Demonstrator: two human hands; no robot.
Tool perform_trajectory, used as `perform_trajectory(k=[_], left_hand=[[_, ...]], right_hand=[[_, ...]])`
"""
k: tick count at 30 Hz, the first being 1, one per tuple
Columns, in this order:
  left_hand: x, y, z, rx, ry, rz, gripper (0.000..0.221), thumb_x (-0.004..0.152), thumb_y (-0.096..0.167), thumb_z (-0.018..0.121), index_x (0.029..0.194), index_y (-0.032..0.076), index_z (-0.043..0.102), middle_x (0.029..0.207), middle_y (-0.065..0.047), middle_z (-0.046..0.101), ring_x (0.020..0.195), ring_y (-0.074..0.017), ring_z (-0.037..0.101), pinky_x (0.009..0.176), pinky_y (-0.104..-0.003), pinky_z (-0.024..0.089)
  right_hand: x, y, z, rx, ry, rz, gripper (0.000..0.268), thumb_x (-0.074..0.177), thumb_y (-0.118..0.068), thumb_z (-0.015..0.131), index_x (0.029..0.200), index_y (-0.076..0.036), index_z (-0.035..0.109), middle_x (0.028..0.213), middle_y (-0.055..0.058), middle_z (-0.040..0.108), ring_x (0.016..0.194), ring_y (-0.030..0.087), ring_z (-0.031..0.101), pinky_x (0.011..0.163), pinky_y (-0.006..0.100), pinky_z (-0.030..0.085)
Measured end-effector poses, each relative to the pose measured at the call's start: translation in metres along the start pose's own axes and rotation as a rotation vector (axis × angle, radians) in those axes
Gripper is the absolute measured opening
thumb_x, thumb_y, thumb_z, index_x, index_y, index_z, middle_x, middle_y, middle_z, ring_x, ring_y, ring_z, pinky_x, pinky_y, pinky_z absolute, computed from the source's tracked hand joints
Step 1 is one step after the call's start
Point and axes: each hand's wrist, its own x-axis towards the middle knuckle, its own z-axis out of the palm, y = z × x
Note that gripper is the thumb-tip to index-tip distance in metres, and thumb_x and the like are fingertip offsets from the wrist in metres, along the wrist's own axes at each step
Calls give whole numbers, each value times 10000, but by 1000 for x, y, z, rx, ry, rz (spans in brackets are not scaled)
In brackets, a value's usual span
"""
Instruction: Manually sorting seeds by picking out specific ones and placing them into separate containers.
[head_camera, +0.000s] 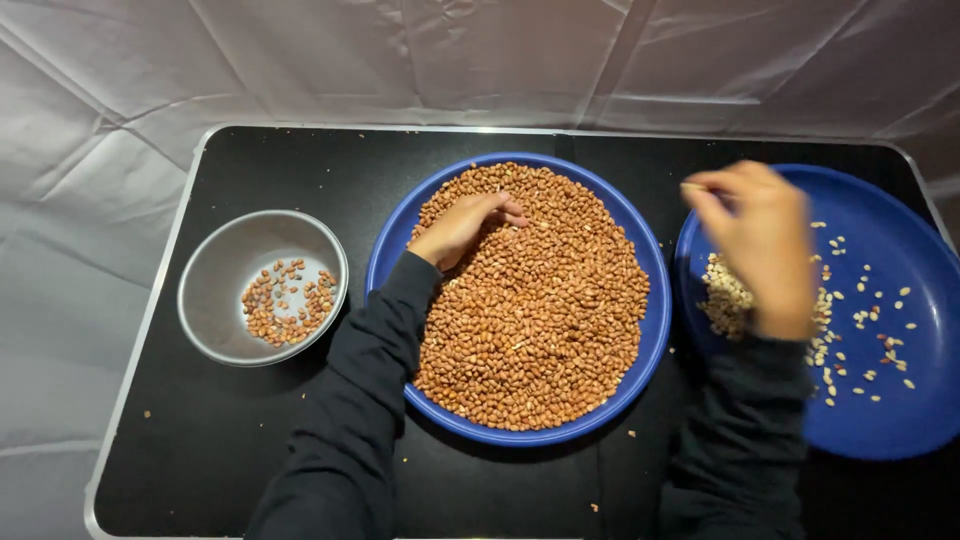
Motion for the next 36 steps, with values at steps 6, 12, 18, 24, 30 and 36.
perform_trajectory(k=[6,12,18,24,30,36], left_hand=[[-6,5,5,-4,48,-22,358,1038,292,441,1133,58,695,1132,-144,780,1121,-207,716,1054,-313,484],[-9,-4,15,943,172,529,306,1013,252,526,1076,83,772,1037,-102,782,943,-318,653,888,-468,458],[-11,-9,5,1008,95,384,380,938,305,568,1209,62,680,1171,-137,645,1175,-337,525,1038,-522,355],[-2,-27,-5,917,53,438,397,831,179,669,1207,61,708,1085,-175,700,1119,-396,644,1010,-482,481],[-2,-29,-7,857,73,397,404,783,203,719,1166,73,700,1024,-161,680,1067,-391,656,960,-476,513],[-7,-19,-7,817,58,385,366,793,177,718,1141,67,703,1019,-165,706,1057,-389,675,938,-474,535]], right_hand=[[-78,117,-62,-257,-271,697,250,968,-370,813,1016,-128,850,903,96,806,853,258,724,751,404,474],[-95,144,-62,-185,-87,550,515,913,-187,856,1388,-20,749,1026,164,746,854,290,688,789,446,519],[-18,24,-23,13,39,67,206,1011,-35,702,1199,19,764,1134,191,730,1020,326,653,937,436,467],[15,-50,97,185,-168,-332,258,875,-13,695,1132,-15,715,1115,224,680,1101,433,640,944,495,512],[11,-39,144,152,-298,-330,245,881,-26,688,1124,-48,716,1107,183,684,1078,421,642,923,489,526],[14,-36,144,231,-307,-253,187,887,-50,708,1068,-90,735,1054,132,702,1054,383,665,905,459,536]])
